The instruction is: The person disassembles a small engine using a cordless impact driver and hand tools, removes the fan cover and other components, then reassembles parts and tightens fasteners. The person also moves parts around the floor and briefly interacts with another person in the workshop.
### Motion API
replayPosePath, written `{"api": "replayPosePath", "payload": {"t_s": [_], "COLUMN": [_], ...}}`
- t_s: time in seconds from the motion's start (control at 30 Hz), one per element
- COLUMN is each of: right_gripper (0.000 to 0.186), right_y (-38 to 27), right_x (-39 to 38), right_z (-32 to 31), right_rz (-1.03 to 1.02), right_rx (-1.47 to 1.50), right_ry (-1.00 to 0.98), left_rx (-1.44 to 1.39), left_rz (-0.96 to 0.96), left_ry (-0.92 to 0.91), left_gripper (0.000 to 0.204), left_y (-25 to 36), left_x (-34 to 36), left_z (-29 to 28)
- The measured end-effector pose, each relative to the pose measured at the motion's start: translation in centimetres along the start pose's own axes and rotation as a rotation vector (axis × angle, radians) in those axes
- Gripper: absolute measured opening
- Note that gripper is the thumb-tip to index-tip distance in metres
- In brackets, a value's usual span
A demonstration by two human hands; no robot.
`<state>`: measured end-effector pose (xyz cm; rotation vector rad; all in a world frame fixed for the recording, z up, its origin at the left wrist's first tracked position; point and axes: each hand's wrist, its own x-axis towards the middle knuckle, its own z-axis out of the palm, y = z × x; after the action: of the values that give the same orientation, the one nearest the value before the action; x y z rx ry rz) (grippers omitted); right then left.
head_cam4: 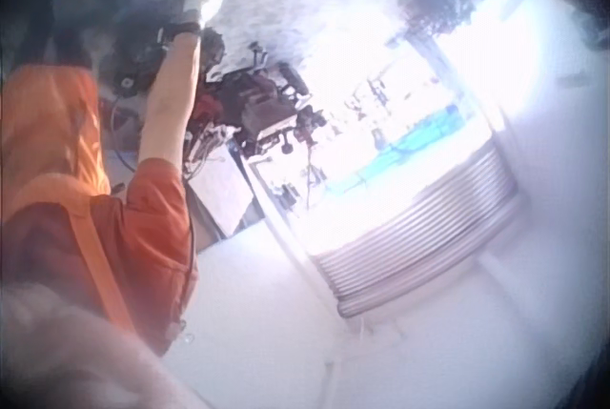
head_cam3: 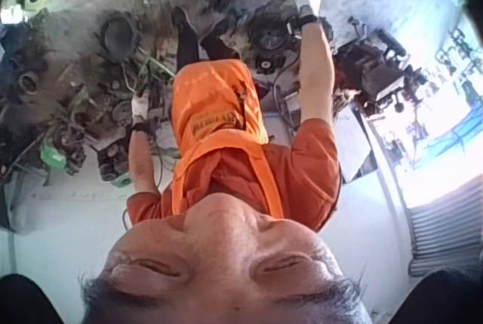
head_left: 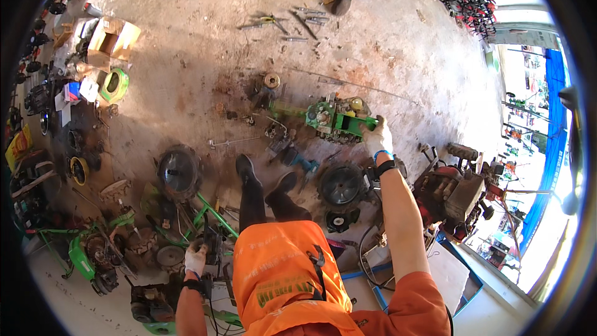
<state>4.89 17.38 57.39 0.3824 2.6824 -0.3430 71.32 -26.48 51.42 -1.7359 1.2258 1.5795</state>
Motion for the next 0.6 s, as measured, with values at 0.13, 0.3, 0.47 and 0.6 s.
{"api": "replayPosePath", "payload": {"t_s": [0.13, 0.3, 0.47, 0.6], "right_gripper": [0.06, 0.055, 0.05, 0.046], "right_y": [1.7, 2.7, 2.6, 2.6], "right_x": [2.0, 2.2, 1.8, 1.7], "right_z": [1.2, 1.9, 2.1, 2.1], "right_rz": [-0.057, -0.028, -0.087, -0.099], "right_rx": [-0.061, -0.017, -0.051, 0.026], "right_ry": [0.119, 0.112, 0.163, 0.158], "left_rx": [0.355, 0.582, 0.048, 0.127], "left_rz": [0.258, 0.36, 0.251, 0.299], "left_ry": [-0.029, -0.036, -0.36, -0.397], "left_gripper": [0.041, 0.044, 0.037, 0.028], "left_y": [6.5, 16.5, 20.9, 21.9], "left_x": [2.6, 4.8, 6.3, 7.0], "left_z": [2.3, 9.8, 19.4, 22.9]}}
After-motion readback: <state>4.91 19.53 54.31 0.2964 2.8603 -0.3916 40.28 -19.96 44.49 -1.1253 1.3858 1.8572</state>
